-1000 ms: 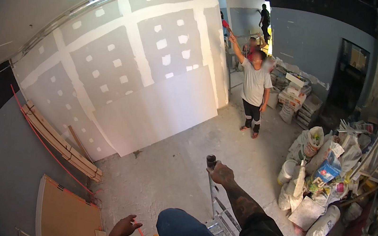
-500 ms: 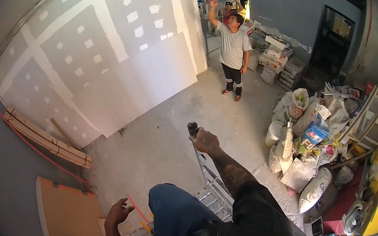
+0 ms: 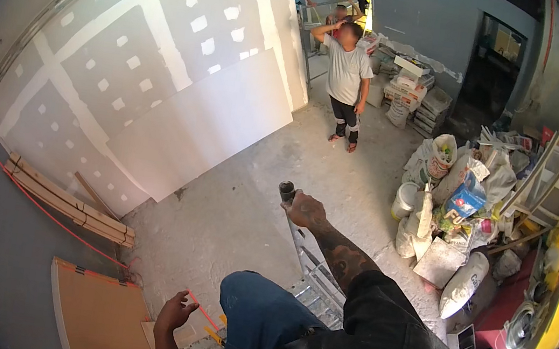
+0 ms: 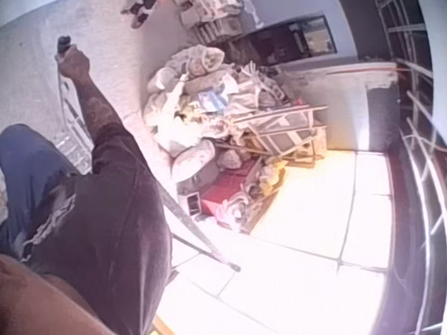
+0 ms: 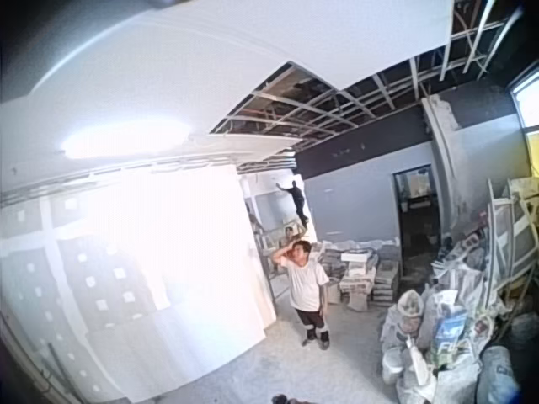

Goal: The person is measuring and pulling electrical wiring/conduit from the ceiling while on a ladder.

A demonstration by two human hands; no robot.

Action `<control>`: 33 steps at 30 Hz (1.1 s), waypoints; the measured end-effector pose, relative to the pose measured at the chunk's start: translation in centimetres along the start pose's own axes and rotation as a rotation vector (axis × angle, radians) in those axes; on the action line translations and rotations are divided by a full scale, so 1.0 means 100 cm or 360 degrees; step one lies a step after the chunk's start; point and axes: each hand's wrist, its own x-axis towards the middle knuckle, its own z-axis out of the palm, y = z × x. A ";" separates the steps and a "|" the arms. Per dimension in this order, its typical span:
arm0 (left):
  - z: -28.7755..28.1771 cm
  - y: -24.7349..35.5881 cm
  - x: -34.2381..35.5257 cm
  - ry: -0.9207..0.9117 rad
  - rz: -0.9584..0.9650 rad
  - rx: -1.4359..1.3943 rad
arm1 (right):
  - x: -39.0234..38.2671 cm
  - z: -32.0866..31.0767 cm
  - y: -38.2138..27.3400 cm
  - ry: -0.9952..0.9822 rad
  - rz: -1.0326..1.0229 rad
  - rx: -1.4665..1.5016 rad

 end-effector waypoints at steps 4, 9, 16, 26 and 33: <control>0.001 0.007 0.002 0.0003 -0.0005 -0.0026 | 0.001 -0.005 0.002 0.0001 0.0026 -0.0015; -0.001 0.012 0.008 0.0011 -0.0031 -0.0062 | 0.009 -0.009 0.002 0.0009 0.0023 -0.0021; -0.004 0.003 0.008 -0.0068 0.0078 0.0022 | 0.060 0.047 0.069 0.0243 -0.0411 -0.0127; -0.009 0.006 -0.015 -0.0066 0.0018 0.0021 | 0.004 0.006 0.000 0.0171 -0.0027 0.0032; -0.008 0.005 -0.014 -0.0069 0.0022 0.0043 | 0.006 0.010 0.006 0.0176 -0.0049 0.0031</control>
